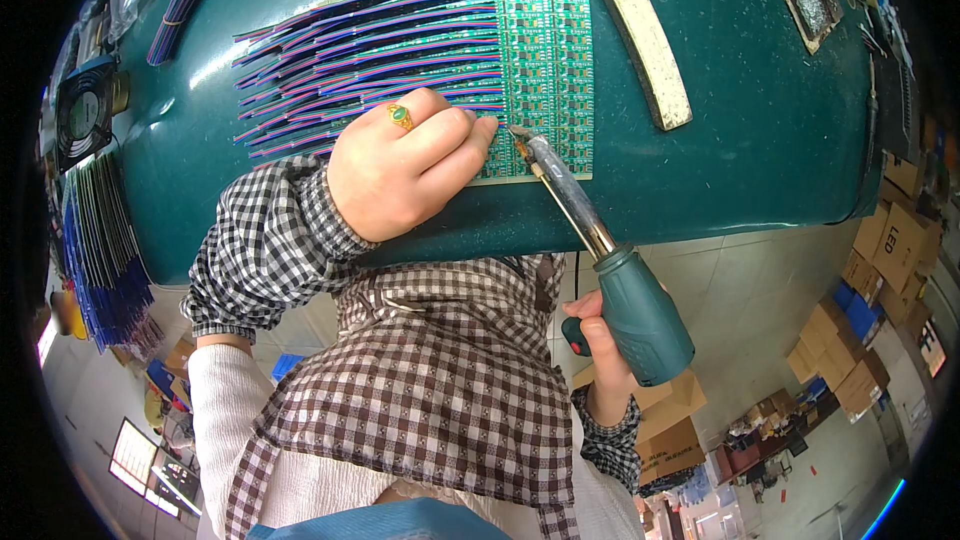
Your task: The person assembles and solders colored wires onto green circuit boards using a soldering iron and soldering wire at a workbench.
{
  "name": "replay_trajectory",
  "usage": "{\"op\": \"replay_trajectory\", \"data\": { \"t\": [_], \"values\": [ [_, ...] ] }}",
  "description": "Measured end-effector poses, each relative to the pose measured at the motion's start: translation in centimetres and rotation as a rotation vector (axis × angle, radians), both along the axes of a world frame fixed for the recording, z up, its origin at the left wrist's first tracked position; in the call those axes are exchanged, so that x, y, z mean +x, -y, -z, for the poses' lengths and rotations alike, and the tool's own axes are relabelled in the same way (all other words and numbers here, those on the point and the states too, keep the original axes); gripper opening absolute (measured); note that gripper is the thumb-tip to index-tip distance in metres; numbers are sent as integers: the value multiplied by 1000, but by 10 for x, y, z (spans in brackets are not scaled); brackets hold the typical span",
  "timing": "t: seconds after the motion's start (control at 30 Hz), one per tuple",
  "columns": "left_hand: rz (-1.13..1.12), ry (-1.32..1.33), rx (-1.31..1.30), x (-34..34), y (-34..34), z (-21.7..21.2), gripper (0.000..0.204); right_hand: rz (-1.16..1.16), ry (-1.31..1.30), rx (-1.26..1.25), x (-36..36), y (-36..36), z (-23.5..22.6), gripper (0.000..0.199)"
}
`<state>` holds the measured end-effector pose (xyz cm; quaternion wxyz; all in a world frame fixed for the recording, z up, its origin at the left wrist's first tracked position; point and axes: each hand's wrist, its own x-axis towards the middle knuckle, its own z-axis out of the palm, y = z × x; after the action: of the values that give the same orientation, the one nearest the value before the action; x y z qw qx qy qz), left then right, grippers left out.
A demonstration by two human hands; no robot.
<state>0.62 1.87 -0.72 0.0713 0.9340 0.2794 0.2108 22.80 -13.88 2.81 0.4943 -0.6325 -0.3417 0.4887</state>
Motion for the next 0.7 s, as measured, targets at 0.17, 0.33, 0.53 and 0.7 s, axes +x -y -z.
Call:
{"op": "replay_trajectory", "data": {
  "t": [0.17,0.33,0.53,0.7],
  "values": [
    [6,-11,-15,1,0,-1,29,-12,35,-16,0,0,-2,26],
    [-1,10,0,1,2,0,29,-8,13,28,-1,3,-1,36],
    [2,-1,-11,1,0,0,29,43,-82,-8,-3,-2,-9,24],
    [-3,-27,-17,1,0,-4,29,44,-108,27,2,-4,-7,28]
  ]
}}
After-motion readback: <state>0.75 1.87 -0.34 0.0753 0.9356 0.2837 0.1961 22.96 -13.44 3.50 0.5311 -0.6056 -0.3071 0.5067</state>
